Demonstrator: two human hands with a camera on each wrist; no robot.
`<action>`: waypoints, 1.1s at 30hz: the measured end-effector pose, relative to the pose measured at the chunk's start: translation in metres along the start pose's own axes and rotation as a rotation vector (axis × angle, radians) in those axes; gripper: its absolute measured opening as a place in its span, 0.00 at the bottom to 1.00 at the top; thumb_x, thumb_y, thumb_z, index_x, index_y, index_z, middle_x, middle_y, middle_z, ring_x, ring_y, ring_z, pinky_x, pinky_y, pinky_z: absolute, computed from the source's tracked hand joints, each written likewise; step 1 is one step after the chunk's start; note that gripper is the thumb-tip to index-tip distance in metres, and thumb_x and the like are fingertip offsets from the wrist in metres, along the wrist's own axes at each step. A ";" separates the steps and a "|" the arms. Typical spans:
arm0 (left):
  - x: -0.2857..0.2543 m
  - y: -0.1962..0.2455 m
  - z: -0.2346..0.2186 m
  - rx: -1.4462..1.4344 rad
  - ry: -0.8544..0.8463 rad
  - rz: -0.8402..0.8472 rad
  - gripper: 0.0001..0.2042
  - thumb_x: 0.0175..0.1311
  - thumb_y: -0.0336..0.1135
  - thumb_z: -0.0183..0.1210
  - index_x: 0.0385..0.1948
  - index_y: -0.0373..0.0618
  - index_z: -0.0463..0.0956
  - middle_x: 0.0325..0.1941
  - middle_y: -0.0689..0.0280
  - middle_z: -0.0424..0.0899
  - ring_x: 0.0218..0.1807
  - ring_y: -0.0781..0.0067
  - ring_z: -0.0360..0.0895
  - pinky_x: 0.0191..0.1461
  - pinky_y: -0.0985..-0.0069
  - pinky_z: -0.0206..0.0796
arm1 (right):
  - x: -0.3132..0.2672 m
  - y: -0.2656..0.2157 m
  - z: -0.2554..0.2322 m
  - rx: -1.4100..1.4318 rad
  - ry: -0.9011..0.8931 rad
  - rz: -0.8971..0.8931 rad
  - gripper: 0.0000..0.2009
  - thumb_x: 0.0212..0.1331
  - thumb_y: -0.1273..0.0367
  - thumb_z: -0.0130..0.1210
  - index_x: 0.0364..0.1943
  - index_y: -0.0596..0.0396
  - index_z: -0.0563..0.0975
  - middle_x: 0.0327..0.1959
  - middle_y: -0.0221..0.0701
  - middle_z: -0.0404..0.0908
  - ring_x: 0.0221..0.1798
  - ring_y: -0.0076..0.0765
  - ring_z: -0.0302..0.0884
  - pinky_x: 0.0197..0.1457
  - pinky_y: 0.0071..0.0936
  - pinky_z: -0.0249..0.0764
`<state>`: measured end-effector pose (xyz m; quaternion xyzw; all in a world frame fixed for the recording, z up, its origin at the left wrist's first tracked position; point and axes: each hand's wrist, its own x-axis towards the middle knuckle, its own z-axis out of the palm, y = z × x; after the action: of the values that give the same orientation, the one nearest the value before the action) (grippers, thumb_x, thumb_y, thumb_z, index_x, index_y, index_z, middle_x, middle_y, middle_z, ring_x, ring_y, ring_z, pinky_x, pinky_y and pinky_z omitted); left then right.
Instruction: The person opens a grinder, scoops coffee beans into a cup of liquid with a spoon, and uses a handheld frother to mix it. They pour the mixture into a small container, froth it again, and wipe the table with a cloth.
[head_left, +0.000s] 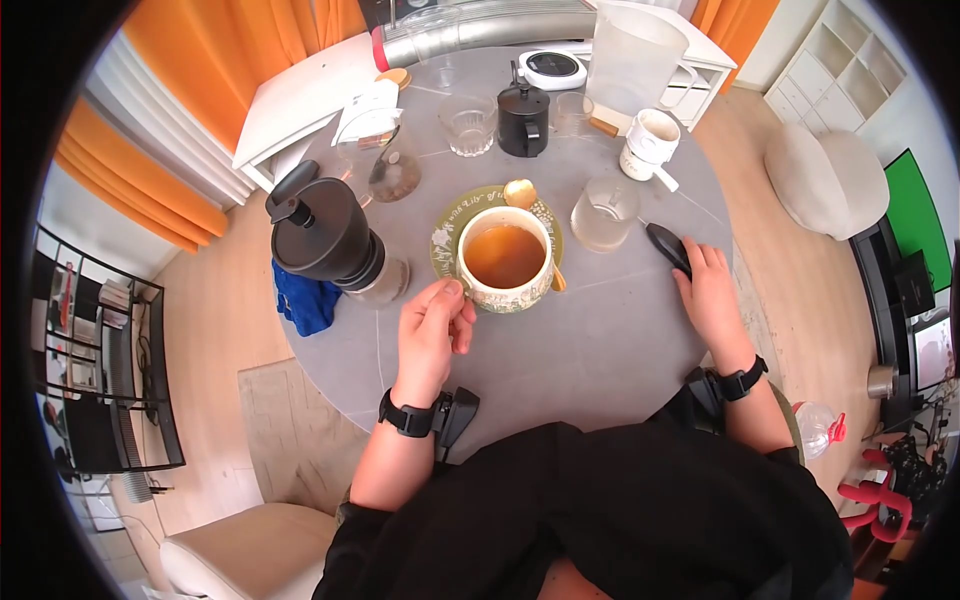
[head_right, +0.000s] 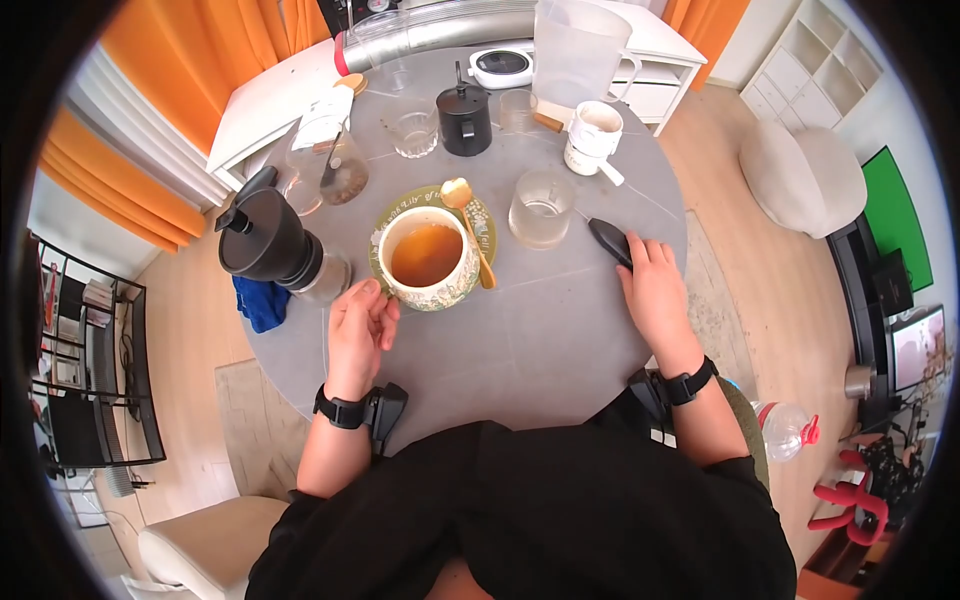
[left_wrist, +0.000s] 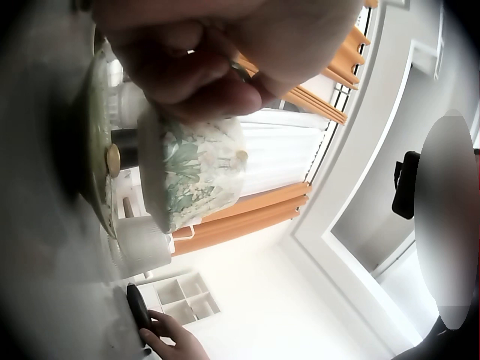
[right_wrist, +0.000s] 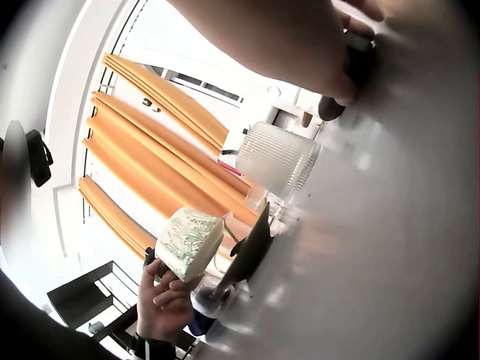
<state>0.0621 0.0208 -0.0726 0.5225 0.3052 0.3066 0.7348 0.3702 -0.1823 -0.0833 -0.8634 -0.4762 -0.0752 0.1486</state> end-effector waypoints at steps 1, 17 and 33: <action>0.000 -0.002 0.000 0.001 -0.001 0.002 0.16 0.73 0.42 0.50 0.26 0.42 0.74 0.24 0.68 0.77 0.15 0.81 0.66 0.20 0.82 0.53 | 0.000 0.001 0.001 0.009 0.006 -0.007 0.22 0.56 0.73 0.61 0.57 0.60 0.73 0.50 0.43 0.77 0.55 0.50 0.72 0.60 0.40 0.71; -0.001 0.001 -0.001 -0.013 0.021 -0.004 0.16 0.74 0.44 0.48 0.30 0.42 0.73 0.24 0.66 0.77 0.15 0.83 0.61 0.19 0.83 0.50 | 0.004 0.000 -0.084 1.104 0.457 0.064 0.18 0.63 0.80 0.56 0.57 0.63 0.72 0.47 0.36 0.79 0.39 0.24 0.76 0.36 0.20 0.72; -0.002 0.000 -0.001 -0.057 0.048 0.071 0.16 0.73 0.45 0.48 0.32 0.41 0.73 0.25 0.64 0.77 0.16 0.82 0.63 0.19 0.84 0.50 | 0.090 -0.174 -0.094 1.082 -0.038 -0.739 0.34 0.52 0.79 0.65 0.66 0.60 0.65 0.51 0.39 0.79 0.54 0.36 0.78 0.60 0.32 0.72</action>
<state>0.0597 0.0197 -0.0726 0.5043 0.2950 0.3534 0.7306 0.2730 -0.0537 0.0624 -0.4475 -0.7146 0.1444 0.5179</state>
